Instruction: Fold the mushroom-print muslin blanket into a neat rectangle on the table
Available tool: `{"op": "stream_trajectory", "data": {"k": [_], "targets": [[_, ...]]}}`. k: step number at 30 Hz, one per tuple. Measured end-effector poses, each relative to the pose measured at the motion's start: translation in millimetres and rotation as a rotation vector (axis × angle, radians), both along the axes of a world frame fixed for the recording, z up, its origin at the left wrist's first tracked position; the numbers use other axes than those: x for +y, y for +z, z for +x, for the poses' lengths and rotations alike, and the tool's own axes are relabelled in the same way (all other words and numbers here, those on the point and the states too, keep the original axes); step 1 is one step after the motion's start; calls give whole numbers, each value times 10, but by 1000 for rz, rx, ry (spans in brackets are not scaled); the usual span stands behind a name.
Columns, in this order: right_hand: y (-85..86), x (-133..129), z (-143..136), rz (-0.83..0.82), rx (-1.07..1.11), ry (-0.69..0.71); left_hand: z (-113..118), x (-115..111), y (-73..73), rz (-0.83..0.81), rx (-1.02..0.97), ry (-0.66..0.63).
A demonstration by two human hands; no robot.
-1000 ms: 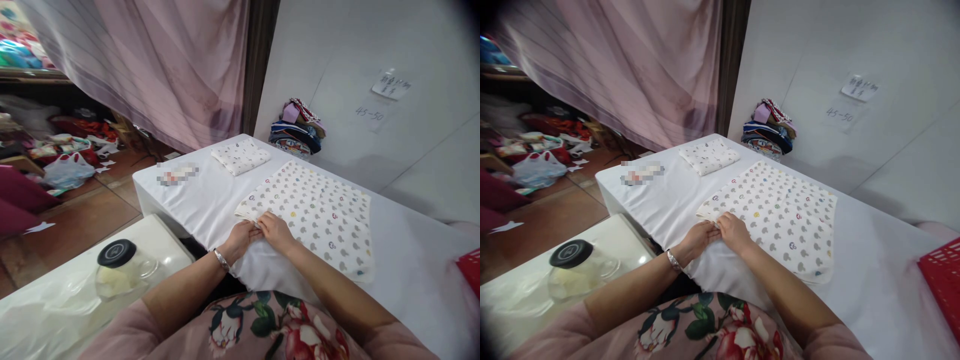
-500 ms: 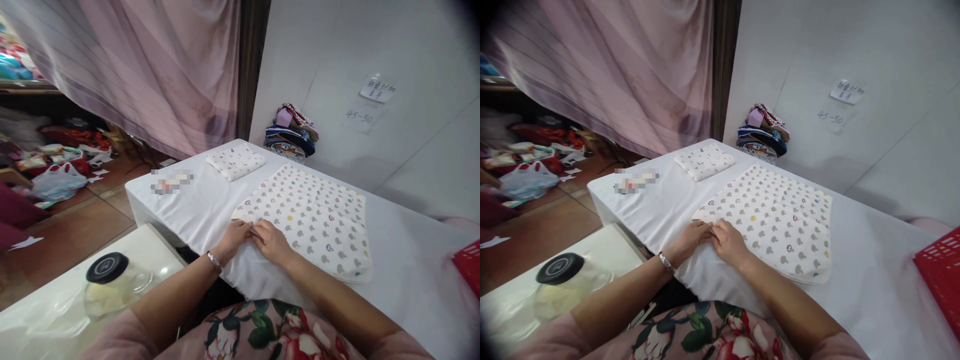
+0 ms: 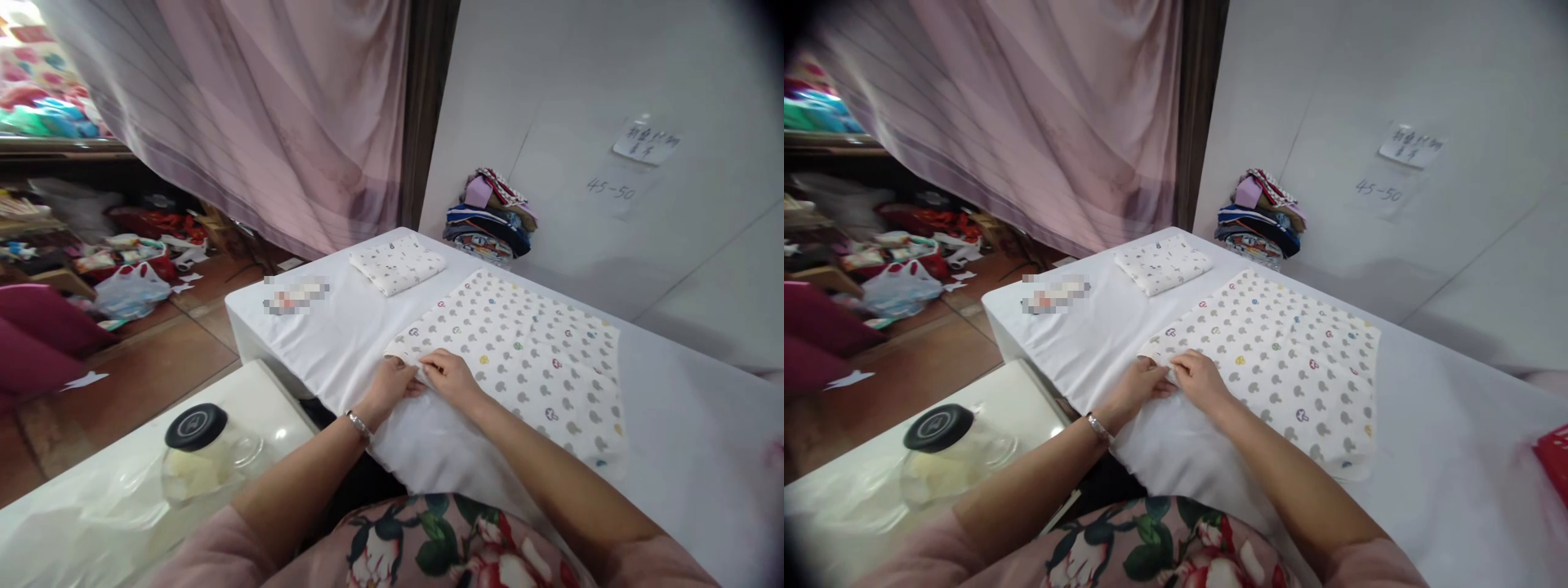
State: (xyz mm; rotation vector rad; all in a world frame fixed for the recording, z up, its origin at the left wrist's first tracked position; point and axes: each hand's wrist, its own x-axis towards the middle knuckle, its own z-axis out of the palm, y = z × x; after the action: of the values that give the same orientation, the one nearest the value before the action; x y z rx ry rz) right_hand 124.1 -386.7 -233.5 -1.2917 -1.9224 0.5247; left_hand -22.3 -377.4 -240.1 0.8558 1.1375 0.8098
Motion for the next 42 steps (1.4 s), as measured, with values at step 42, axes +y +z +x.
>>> {"op": "stream_trajectory", "data": {"k": [42], "targets": [[-293, -74, -231, 135, -299, -12, -554, 402, -36, 320, 193, 67]]}}
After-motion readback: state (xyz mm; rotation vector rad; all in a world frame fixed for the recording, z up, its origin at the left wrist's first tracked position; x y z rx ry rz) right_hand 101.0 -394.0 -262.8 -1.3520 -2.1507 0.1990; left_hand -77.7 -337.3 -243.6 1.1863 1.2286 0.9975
